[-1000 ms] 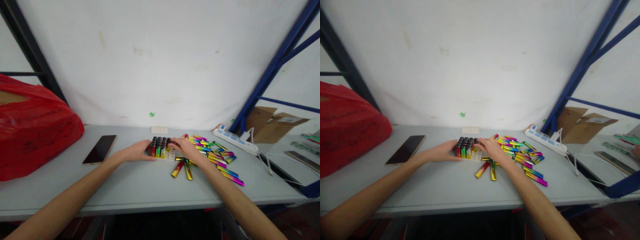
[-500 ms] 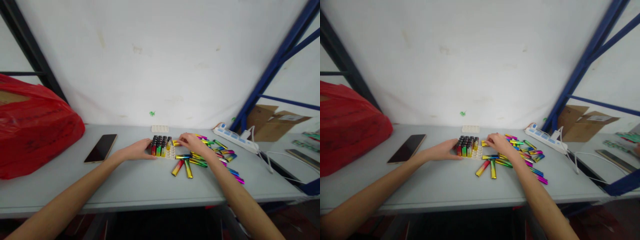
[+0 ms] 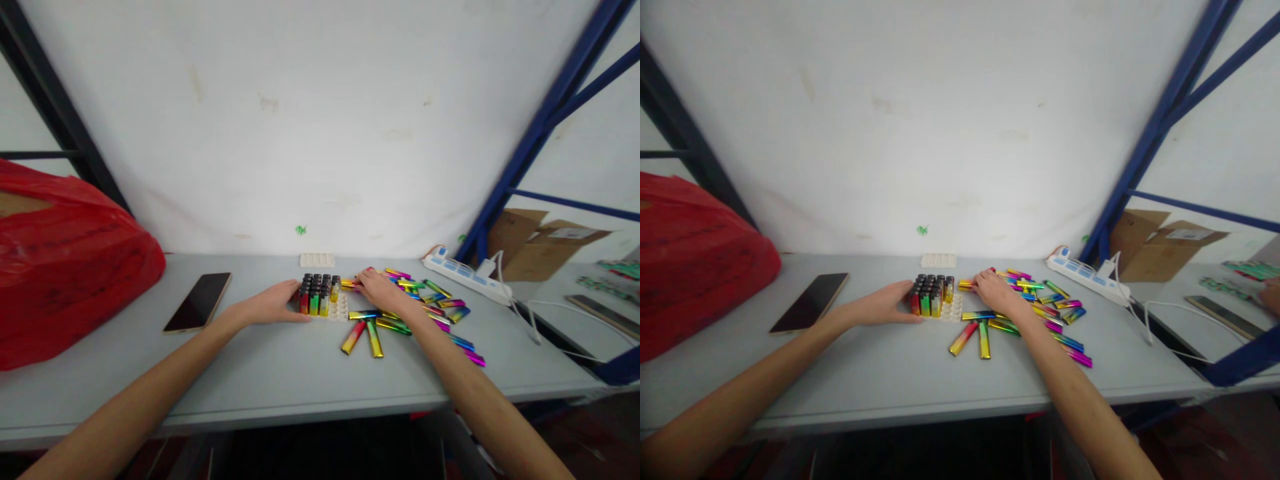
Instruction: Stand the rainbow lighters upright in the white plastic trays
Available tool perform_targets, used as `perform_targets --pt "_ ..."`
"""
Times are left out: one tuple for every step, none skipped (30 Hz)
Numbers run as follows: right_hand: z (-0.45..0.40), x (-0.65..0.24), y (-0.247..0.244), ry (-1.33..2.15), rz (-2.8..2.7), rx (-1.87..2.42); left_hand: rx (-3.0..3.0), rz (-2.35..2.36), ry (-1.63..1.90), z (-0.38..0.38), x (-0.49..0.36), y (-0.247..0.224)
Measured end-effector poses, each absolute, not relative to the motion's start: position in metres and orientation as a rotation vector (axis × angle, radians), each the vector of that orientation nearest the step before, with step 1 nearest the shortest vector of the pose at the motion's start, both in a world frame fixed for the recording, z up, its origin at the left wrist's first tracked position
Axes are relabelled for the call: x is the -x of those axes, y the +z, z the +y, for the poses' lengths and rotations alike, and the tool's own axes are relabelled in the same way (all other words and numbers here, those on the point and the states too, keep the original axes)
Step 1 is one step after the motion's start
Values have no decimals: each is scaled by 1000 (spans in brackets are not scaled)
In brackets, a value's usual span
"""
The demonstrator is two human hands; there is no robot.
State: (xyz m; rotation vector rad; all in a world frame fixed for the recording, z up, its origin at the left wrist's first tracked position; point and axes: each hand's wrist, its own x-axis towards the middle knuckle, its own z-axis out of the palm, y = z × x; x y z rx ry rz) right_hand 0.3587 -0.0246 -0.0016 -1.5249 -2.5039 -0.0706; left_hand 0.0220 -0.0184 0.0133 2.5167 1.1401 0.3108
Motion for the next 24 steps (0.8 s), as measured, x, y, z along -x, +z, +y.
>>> perform_targets --pt "-25 -358 -1 -41 -2464 1537 -2515 1136 313 -18 -22 13" --pt "-26 -358 -1 0 -2411 1540 -2512 1132 315 -18 -22 13" --pt "-26 -358 1 42 -2346 1532 -2512 1129 316 -18 -22 13" --pt "-26 -358 3 81 -2273 1513 -2514 1126 312 -18 -22 13" --pt "-27 -358 5 109 -2196 1481 -2519 1123 306 -18 -22 13" --pt "-27 -358 7 125 -2121 1439 -2525 1122 303 -18 -21 13" --pt "-28 -358 10 133 -2054 1389 -2529 1124 302 -18 -21 13" --pt "-28 -357 12 136 -1998 1339 -2531 1126 306 -17 -21 13" --pt "-28 -356 13 139 -1952 1296 -2530 1129 309 -17 -21 13" --pt "-28 -355 14 140 -1911 1265 -2526 1132 310 -17 -22 13" --pt "-28 -354 14 141 -1875 1244 -2521 1136 304 -17 -22 12" --pt "-28 -352 13 145 -1845 1226 -2516 1136 295 -17 -22 12" --pt "-28 -350 11 153 -1822 1212 -2513 1133 287 -17 -22 12" --pt "-27 -348 10 166 -1800 1200 -2513 1129 287 -17 -22 12" --pt "-27 -345 8 197 -1782 1188 -2514 1126 292 -18 -22 12" --pt "-27 -342 6 256 -1772 1171 -2513 1124 302 -18 -22 13" --pt "-28 -339 5 348 -1763 1148 -2512 1124 312 -18 -22 13" --pt "-29 -336 3 469 -1753 1120 -2510 1124 316 -18 -22 13" --pt "-30 -333 3 603 -1739 1088 -2507 1126 314 -19 -22 13" --pt "-32 -330 3 734 -1719 1057 -2503 1128 307 -19 -22 13" --pt "-33 -327 3 843 -1691 1036 -2500 1129 300 -19 -22 13" --pt "-35 -325 4 914 -1653 1032 -2497 1129 297 -20 -22 14" --pt "-36 -323 5 958 -1611 1043 -2496 1130 298 -20 -22 14" --pt "-37 -321 5 994 -1568 1065 -2494 1132 302 -20 -22 15"
